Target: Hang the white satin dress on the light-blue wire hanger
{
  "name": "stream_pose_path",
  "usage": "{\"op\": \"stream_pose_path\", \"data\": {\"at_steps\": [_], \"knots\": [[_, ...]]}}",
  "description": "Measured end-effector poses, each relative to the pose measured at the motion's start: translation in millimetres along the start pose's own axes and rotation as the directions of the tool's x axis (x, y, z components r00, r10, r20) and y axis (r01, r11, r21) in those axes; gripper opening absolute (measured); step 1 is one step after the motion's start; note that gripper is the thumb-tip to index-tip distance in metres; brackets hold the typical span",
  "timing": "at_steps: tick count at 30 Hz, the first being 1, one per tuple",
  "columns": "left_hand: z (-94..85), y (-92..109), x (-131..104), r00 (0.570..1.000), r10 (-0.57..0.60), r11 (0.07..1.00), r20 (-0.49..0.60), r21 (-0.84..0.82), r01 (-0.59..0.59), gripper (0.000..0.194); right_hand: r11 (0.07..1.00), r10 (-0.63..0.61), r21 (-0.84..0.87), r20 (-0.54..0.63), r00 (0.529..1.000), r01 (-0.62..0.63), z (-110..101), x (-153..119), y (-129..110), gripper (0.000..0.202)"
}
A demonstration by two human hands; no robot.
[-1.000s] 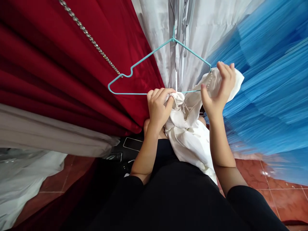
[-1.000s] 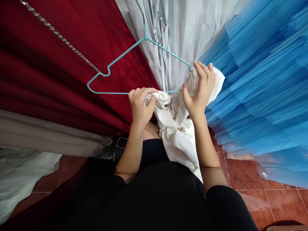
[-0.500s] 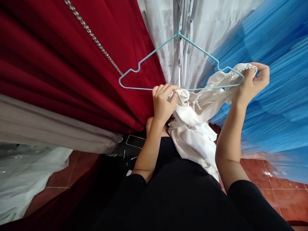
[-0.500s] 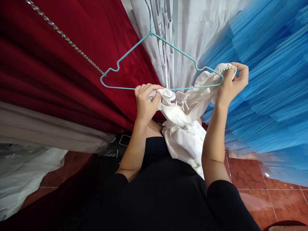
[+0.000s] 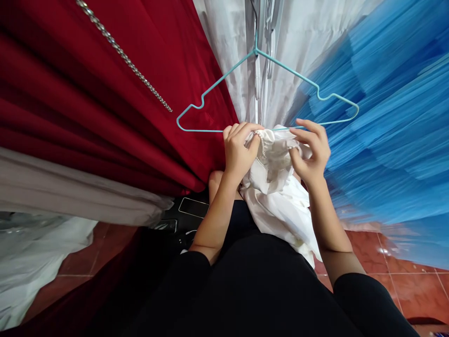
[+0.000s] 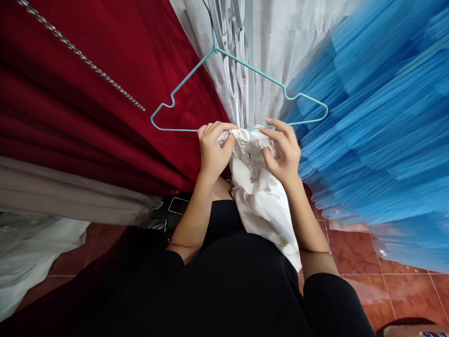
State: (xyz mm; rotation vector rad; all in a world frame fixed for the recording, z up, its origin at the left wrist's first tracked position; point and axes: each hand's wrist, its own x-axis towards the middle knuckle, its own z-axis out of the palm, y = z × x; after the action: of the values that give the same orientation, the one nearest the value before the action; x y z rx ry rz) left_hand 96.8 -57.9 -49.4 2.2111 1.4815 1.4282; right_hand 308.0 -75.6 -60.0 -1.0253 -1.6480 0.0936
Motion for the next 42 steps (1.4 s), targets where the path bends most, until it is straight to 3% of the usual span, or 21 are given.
{"op": "stream_pose_path", "data": {"at_steps": [3, 6, 9, 12, 16, 18, 21, 25, 29, 32, 35, 38, 42], "knots": [[-2.9, -6.2, -3.4, 0.998, 0.056, 0.996, 0.006, -0.067, -0.055, 0.019, 0.991, -0.078, 0.122, 0.120, 0.990, 0.063, 20.6, 10.2, -5.7, 0.027], [-6.9, -17.3, -12.7, 0.991, 0.131, 0.981, 0.005, -0.144, -0.129, 0.027, 0.983, -0.086, 0.167, 0.068, 0.994, 0.073, 38.3, 16.0, -2.7, 0.027], [-11.1, -33.9, -29.0, 0.975, 0.086, 0.978, -0.204, -0.168, -0.121, 0.032, 0.980, -0.062, 0.188, 0.009, 0.998, 0.059, 47.6, 17.8, 3.9, 0.025], [-20.8, -56.1, -48.5, 0.879, -0.039, 0.994, -0.475, -0.113, -0.016, 0.029, 0.976, -0.073, 0.204, -0.003, 0.997, 0.072, 48.7, 18.6, 9.9, 0.025], [-49.4, -93.5, -66.3, 0.762, -0.105, 0.986, -0.639, 0.035, 0.165, 0.019, 0.974, -0.103, 0.204, 0.010, 0.995, 0.099, 45.4, 18.1, 14.7, 0.030], [-67.2, -112.0, -67.1, 0.740, -0.119, 0.974, -0.662, 0.069, 0.217, 0.016, 0.976, -0.104, 0.194, 0.019, 0.994, 0.099, 44.3, 17.1, 15.5, 0.031], [-88.4, -129.4, -56.0, 0.755, -0.142, 0.985, -0.640, -0.014, 0.173, 0.016, 0.980, -0.095, 0.178, 0.035, 0.995, 0.087, 43.7, 15.7, 15.2, 0.031], [-95.9, -119.7, -30.2, 0.785, -0.228, 0.969, -0.576, -0.213, 0.125, 0.018, 0.980, -0.104, 0.174, 0.018, 0.994, 0.099, 43.3, 15.0, 13.1, 0.032], [-92.7, -97.3, -15.6, 0.754, -0.408, 0.912, -0.515, -0.266, 0.312, 0.020, 0.978, -0.122, 0.172, 0.012, 0.992, 0.118, 40.9, 16.5, 10.8, 0.032], [-96.3, -97.1, -12.4, 0.714, -0.492, 0.871, -0.498, -0.293, 0.395, 0.025, 0.980, -0.117, 0.163, 0.029, 0.993, 0.111, 36.1, 19.8, 10.5, 0.031], [-105.3, -104.2, -8.6, 0.683, -0.517, 0.856, -0.516, -0.331, 0.398, 0.032, 0.984, -0.106, 0.150, 0.044, 0.993, 0.098, 30.4, 23.7, 11.6, 0.028], [-112.4, -98.7, 0.8, 0.667, -0.515, 0.857, -0.538, -0.334, 0.392, 0.036, 0.984, -0.095, 0.158, 0.070, 0.993, 0.083, 27.5, 25.7, 12.9, 0.024], [-107.9, -70.5, 25.7, 0.729, -0.407, 0.912, -0.551, -0.290, 0.290, 0.036, 0.981, -0.089, 0.179, 0.073, 0.993, 0.074, 30.1, 23.1, 11.9, 0.024]]}}
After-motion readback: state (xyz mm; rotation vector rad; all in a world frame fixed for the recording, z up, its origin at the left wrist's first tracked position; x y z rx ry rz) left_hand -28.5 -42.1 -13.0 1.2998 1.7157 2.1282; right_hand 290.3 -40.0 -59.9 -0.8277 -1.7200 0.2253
